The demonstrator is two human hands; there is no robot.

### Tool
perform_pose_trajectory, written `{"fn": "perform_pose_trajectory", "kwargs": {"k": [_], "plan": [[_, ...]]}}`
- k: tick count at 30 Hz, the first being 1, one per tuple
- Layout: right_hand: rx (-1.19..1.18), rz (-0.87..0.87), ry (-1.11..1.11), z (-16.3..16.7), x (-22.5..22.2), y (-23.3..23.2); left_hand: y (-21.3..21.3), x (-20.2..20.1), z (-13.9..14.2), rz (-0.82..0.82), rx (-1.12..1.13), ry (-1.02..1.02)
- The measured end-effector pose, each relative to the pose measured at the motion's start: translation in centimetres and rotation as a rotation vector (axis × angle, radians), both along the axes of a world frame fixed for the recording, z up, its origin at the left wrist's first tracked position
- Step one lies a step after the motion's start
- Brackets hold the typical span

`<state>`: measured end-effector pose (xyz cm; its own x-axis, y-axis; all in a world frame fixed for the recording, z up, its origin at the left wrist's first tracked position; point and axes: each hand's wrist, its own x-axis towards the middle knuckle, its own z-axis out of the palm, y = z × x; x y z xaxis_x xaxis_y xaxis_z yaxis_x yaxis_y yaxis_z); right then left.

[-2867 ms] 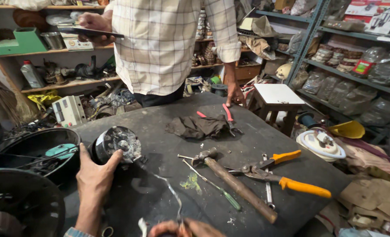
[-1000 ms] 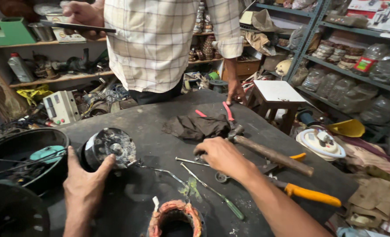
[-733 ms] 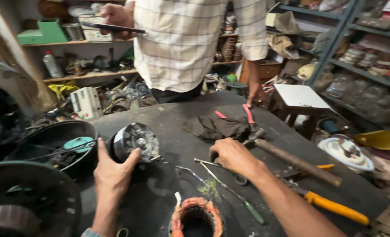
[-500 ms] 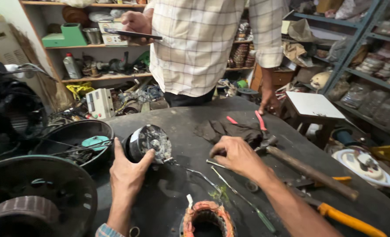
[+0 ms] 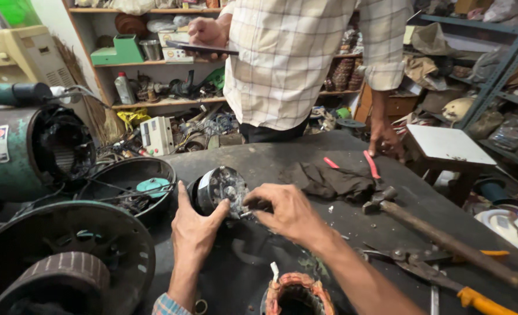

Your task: The person disassembles a small cylindrical motor component, removes a plastic bushing, and reassembles the parts. They then use a metal rod to adjust or clean the central shaft area while another person stands nearby using a phone.

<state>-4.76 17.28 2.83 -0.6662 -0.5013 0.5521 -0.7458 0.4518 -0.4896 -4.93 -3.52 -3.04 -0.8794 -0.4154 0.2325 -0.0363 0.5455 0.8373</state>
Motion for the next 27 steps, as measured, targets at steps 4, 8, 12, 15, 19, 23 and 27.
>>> {"fn": "perform_pose_trajectory", "kwargs": {"k": [4, 8, 12, 15, 19, 23, 27], "plan": [[-0.032, 0.001, -0.049, -0.9, -0.3, 0.4, 0.0, 0.0, 0.1, -0.006, -0.002, 0.003], [-0.052, 0.020, -0.059, -1.5, -0.3, 0.4, 0.1, 0.0, 0.2, -0.004, -0.007, -0.022], [-0.066, 0.005, -0.032, -1.8, -0.3, 0.5, 0.1, 0.2, 0.3, -0.009, -0.010, 0.019], [-0.064, -0.009, -0.010, -2.0, -0.3, 0.7, 0.2, 0.3, 0.3, -0.011, 0.002, 0.031], [-0.048, -0.045, 0.084, -2.0, -0.1, 0.9, 0.4, 0.4, 0.6, -0.009, -0.001, 0.027], [-0.057, -0.118, -0.022, -1.9, 0.2, 1.0, 0.6, 0.5, 0.7, 0.002, 0.005, -0.006], [-0.039, -0.215, -0.126, -1.9, 0.3, 0.5, 0.7, 0.5, 0.3, 0.001, -0.013, 0.057]]}}
